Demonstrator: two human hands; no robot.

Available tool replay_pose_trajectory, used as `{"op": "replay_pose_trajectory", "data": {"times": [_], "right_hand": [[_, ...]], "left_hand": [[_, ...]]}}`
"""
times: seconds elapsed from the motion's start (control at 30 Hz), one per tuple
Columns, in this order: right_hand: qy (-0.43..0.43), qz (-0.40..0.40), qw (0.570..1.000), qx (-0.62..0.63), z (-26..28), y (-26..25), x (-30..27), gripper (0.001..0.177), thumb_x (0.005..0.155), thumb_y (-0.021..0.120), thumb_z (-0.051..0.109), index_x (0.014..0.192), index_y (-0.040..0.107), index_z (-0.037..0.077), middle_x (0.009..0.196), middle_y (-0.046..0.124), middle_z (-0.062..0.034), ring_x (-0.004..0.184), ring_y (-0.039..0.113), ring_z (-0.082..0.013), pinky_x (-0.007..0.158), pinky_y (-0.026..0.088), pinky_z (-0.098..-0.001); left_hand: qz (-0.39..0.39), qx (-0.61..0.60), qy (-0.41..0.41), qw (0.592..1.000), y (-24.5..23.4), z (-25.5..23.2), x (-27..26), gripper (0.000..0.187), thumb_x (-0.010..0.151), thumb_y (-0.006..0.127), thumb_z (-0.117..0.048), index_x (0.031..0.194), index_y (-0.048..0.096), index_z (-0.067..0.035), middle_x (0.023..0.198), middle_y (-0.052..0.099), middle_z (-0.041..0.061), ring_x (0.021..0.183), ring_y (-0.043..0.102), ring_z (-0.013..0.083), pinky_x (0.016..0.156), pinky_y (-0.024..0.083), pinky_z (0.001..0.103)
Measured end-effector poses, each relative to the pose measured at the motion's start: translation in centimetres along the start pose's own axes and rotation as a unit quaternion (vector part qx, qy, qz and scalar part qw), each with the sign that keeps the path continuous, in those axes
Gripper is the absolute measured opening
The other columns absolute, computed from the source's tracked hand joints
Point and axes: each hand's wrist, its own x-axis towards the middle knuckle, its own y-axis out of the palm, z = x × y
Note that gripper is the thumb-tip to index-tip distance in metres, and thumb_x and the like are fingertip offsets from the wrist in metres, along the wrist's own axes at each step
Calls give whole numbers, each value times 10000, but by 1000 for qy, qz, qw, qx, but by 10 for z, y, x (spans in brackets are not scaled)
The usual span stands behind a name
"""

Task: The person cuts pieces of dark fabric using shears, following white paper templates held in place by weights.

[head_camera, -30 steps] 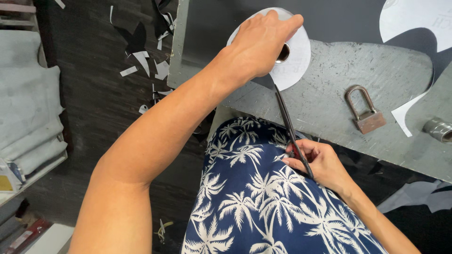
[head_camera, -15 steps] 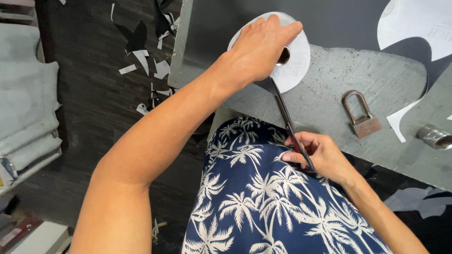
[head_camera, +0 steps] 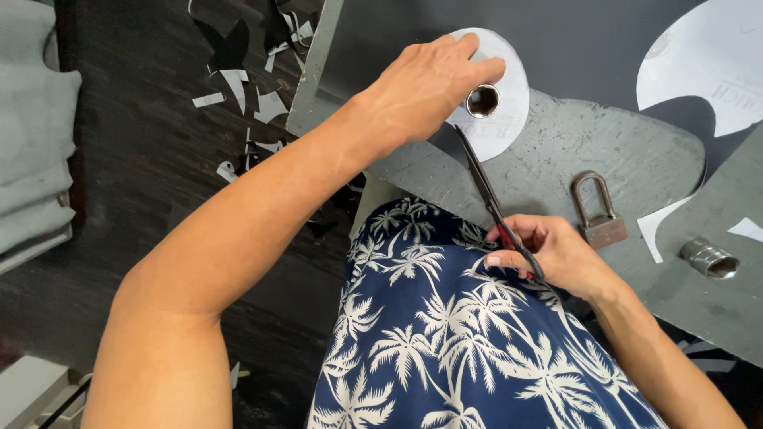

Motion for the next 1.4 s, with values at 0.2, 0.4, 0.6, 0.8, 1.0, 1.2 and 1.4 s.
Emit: {"op": "replay_pose_trajectory", "data": {"times": [0.2,0.4,0.6,0.8,1.0,1.2,1.4], "right_hand": [[17,18,1000,-9,14,-13,-2,326,753,854,210,995,754,17,667,630,25,527,484,-64,462,372,-249],[15,52,995,-81,39,-41,4,361,726,854,254,1002,767,39,656,646,8,535,484,-76,472,376,-258],[37,55,986,-152,56,-48,5,338,726,848,279,961,765,50,623,614,0,530,487,-88,450,403,-282],[84,87,982,-143,73,-67,18,336,747,869,222,1000,738,43,621,556,-11,499,450,-126,431,341,-310],[83,93,969,-214,94,-73,23,362,720,887,283,954,737,50,594,550,-18,506,446,-124,466,354,-318],[26,131,952,-276,105,-93,35,440,708,890,317,1063,786,79,640,651,28,561,515,-87,497,435,-304],[104,116,928,-338,131,-97,42,425,697,912,334,995,758,72,593,534,-53,543,439,-167,525,373,-350]], "left_hand": [[8,-34,6,999,-7,6,0,497,762,685,115,1181,642,-149,1085,610,107,1029,645,347,783,533,455],[46,-88,-20,995,-18,6,1,580,650,716,149,1146,646,-144,1130,604,103,1081,614,355,846,503,451],[74,-100,-64,990,-19,6,1,581,682,698,158,1162,653,-166,1146,604,78,1100,615,330,859,505,433],[75,-102,-69,990,-9,12,7,549,697,687,153,1141,669,-169,1131,613,73,1065,633,326,839,513,427],[91,-104,-90,986,-13,12,10,543,688,680,157,1123,667,-168,1156,637,72,1036,648,339,812,517,439],[107,-114,-99,983,-18,12,15,486,702,672,157,1096,622,-121,1133,656,103,1032,652,353,797,516,450],[98,-123,-114,981,-20,11,16,449,725,668,146,1092,610,-107,1130,674,94,1048,652,351,810,518,450]]}}
